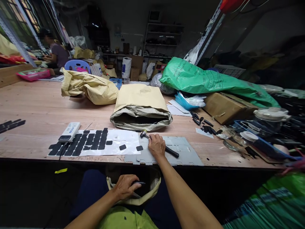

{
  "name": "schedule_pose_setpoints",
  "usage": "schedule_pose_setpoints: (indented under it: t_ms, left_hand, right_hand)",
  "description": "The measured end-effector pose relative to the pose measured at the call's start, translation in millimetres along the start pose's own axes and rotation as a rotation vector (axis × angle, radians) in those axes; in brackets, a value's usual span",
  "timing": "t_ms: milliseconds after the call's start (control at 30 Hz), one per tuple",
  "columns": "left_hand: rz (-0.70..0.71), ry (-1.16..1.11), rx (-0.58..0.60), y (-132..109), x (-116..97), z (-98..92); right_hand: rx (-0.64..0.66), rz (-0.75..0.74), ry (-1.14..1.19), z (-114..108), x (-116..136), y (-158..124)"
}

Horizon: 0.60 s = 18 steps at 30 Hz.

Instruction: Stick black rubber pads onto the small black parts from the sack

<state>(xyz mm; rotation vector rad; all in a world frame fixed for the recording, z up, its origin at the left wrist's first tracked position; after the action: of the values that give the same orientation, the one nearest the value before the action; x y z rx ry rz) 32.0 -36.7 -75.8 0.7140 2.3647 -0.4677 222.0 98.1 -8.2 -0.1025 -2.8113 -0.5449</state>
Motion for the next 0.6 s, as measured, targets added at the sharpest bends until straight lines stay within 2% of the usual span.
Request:
schedule_pose_setpoints:
  t_ms: [67, 133, 167, 233, 333, 367, 400, 433, 500, 533, 567, 600]
  left_hand:
    - [-0.171, 0.032, 0.065, 3, 17, 13.1]
    - [-0.229, 0.079, 0.144, 6, 21, 16.7]
    - [-0.203, 0.094, 0.187, 8, 18, 14.7]
    - [-0.066, 0.071, 0.284, 14, -1, 3.3]
    - [0.185, -0.149, 0.364, 35, -40, -36.6]
    - [0.234, -0.233, 0.325, 49, -49, -56.7]
    - [0.248, -0.286, 0.238, 66, -54, -79.4]
    - [0.212, -0.301, 0.101, 86, -53, -104.0]
    - [0.044, -0.237, -0.232, 127, -37, -152.9]
    - [-0.101, -0.152, -0.392, 145, -23, -174.7]
    - [-0.260, -0.068, -0.518, 160, -9, -192.9]
    - [-0.349, -0.028, -0.577, 175, 4, -206.0]
  right_hand:
    - [-0.002, -0.003, 0.002, 0, 0, 0]
    - [-0.002, -0.004, -0.001, -1, 1, 0]
    - [-0.002, -0.005, -0.002, -1, 1, -1]
    - [-0.007, -0.007, -0.006, -2, 2, -1]
    - [-0.017, -0.010, -0.021, -3, 2, -2]
    - [-0.019, -0.011, -0.026, -3, 2, -2]
    - [-0.021, -0.012, -0.030, -4, 2, -2]
    - [-0.022, -0.014, -0.031, -4, 2, -2]
    - [-0.024, -0.021, -0.028, -3, 2, -2]
    - [-0.026, -0.026, -0.024, -3, 2, -2]
    - [-0.028, -0.030, -0.019, -3, 1, -2]
    - [-0.031, -0.034, -0.015, -3, 1, -2]
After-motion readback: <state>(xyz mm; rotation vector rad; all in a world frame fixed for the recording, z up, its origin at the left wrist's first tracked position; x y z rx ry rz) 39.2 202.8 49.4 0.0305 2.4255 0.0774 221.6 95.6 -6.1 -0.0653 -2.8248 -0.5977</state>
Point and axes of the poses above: each hand's wrist, its own y-axis towards the middle knuckle, its own z-axis out of the palm, x = y × z, the point moved 5 cm from there along y, towards the middle knuckle, and after that the axes turned 4 degrees about y, right-handed, at the moved point
